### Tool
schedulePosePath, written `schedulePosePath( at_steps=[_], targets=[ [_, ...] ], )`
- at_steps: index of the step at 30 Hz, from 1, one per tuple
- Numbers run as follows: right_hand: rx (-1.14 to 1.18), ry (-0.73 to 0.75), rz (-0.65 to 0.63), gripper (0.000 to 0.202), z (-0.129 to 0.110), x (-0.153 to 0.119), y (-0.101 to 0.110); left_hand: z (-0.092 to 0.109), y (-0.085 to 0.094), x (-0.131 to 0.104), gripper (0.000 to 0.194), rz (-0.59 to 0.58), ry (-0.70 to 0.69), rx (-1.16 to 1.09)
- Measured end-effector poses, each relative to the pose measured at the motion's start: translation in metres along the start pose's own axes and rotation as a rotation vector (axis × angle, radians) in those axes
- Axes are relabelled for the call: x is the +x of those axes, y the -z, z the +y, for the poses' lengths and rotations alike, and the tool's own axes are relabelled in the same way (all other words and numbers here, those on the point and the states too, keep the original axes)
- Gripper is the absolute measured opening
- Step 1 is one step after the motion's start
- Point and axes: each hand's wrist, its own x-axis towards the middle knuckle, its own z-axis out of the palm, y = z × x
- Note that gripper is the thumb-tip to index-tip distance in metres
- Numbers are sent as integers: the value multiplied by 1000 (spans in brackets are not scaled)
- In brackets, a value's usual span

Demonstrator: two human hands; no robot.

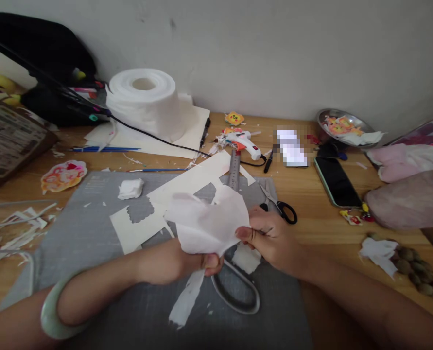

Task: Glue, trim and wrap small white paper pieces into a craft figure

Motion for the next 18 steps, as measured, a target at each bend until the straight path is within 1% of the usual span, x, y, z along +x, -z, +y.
schedulePosePath(
  at_steps=[4, 6, 8, 10, 11, 14, 18],
  targets=[
    [150, -229, -61, 44, 3, 2, 0, 0, 0, 4, 35, 30, 7, -36],
    [228, -302, -59, 44, 5, 3, -2, -1, -2, 6, 38, 110, 13, -96],
    [329, -294, -52, 41, 7, 3, -7, -2, -5, 7, 38, 224, 28, -140],
    [470, -273, -70, 34, 8, 3, -13, -4, -8, 8, 37, 323, 48, -128],
    [536, -270, -82, 31, 9, 2, -16, -4, -9, 8, 37, 354, 49, -104],
    [640, -276, -106, 33, 10, -1, -23, -3, -11, 8, 34, 396, 0, -10],
    [628, -292, -88, 36, 11, -4, -28, 0, -12, 7, 23, 428, -49, 74]
  ],
)
